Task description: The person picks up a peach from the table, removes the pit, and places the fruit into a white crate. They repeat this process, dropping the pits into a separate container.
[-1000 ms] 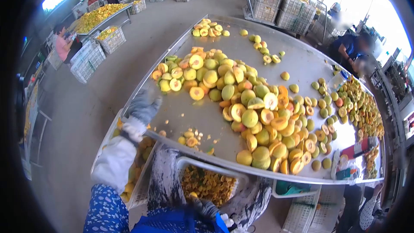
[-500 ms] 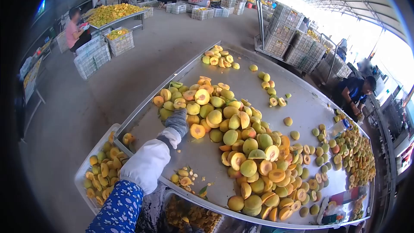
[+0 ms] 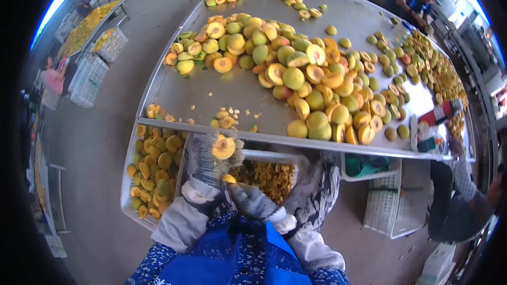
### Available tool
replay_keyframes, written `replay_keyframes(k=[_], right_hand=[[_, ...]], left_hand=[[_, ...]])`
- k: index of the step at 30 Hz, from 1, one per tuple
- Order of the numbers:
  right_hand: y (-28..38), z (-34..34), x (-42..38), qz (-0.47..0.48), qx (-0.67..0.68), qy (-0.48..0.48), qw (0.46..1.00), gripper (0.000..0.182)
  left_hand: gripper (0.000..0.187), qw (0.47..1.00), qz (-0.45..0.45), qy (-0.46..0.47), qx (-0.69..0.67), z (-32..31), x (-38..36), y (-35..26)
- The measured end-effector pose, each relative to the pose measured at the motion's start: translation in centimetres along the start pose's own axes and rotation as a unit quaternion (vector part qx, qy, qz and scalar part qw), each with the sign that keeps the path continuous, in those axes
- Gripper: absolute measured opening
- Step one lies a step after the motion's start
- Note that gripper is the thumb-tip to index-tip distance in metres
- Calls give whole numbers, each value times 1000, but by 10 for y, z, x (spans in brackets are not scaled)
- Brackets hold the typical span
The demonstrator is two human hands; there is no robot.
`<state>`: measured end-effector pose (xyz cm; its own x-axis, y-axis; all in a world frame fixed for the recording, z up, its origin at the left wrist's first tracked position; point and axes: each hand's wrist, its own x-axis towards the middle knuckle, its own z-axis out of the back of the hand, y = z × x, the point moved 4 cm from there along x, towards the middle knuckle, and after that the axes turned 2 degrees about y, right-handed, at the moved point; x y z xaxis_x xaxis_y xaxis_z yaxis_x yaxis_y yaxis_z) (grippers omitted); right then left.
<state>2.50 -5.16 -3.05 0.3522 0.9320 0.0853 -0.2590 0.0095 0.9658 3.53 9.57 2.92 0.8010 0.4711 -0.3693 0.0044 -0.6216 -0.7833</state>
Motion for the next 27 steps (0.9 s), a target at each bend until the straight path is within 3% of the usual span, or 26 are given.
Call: replay_keyframes(k=[1,2,3,4,6,7,8,9,10,12,14,16,20,22,25,27], right_hand=[[-14,-16,-4,27,-75,-9,997,32],[-15,-25,-7,58,-152,-17,987,30],[-17,-26,-9,57,-154,-27,986,30],[-8,-23,-12,113,-139,-66,982,30],[14,-17,-18,167,-122,-108,972,31],[23,-7,-15,52,27,-115,992,27],[29,0,-14,-63,175,-118,975,23],[41,10,-14,-80,157,-137,975,28],[41,14,-13,-81,156,-143,974,28],[43,27,-11,-67,39,-221,972,27],[36,33,-9,-61,22,-229,971,30],[24,32,-5,-120,-106,-163,974,28],[18,27,5,-117,-137,-174,968,29],[19,26,7,-166,-108,-179,964,30],[11,22,6,-182,-92,-178,963,30],[13,22,7,-128,-117,-173,970,31]], left_hand=[[20,973,66,16,-219,-14,-13,20],[20,974,74,22,-214,-10,-14,30],[27,995,-20,43,-85,0,-5,33],[35,990,-116,62,43,2,-4,27],[39,987,-113,101,52,-3,-8,24],[40,977,-141,81,137,-11,-14,15],[41,959,-167,62,220,-18,-17,10],[44,984,-125,59,116,-8,-13,23],[44,984,-123,64,116,-5,-11,32],[45,995,-38,52,-83,3,-9,52],[46,996,-69,60,-18,3,-11,51],[45,995,-35,21,-92,13,0,64],[41,996,-69,57,-4,4,-13,63],[36,986,-160,-33,36,-15,-34,44],[32,989,-145,-13,30,3,-26,60],[27,983,-163,-46,75,24,-10,80]])
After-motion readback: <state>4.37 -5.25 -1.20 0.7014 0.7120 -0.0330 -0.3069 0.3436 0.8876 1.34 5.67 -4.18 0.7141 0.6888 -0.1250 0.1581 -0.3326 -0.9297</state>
